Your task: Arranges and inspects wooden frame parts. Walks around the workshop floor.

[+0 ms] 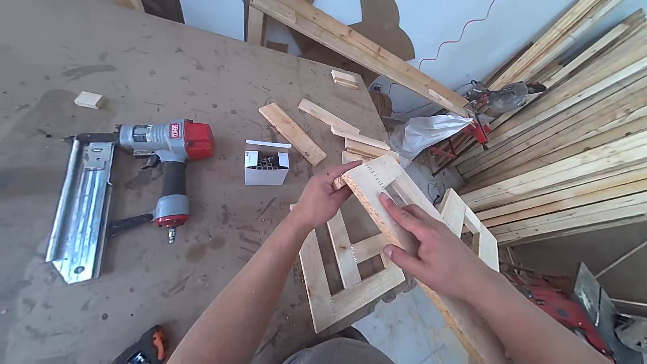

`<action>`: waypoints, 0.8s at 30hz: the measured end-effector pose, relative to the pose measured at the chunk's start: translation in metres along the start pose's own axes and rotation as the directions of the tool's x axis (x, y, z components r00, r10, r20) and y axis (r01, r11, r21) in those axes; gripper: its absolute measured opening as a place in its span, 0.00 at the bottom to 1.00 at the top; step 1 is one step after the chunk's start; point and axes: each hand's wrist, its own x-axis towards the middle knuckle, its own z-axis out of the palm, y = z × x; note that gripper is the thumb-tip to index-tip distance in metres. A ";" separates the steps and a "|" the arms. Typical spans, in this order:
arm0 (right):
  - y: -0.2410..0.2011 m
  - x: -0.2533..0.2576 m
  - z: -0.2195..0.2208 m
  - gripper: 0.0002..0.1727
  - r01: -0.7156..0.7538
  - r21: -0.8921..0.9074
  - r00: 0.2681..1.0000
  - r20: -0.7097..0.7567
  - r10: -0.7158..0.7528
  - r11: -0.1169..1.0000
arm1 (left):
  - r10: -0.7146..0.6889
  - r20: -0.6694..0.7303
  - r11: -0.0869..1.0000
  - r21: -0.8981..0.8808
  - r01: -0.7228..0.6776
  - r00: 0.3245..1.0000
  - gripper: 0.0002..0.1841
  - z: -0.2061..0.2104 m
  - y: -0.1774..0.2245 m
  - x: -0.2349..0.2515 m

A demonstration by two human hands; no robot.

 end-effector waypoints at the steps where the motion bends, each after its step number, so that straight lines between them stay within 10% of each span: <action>1: 0.000 0.000 0.002 0.44 0.009 -0.013 1.000 -0.015 -0.010 1.000 | 0.005 -0.003 1.000 -0.009 -0.005 1.000 0.25 -0.001 -0.001 0.000; 24: -0.009 0.007 0.011 0.42 0.035 -0.152 0.992 -0.115 -0.053 0.988 | 0.071 -0.083 0.997 0.006 -0.071 0.994 0.23 0.004 -0.006 0.008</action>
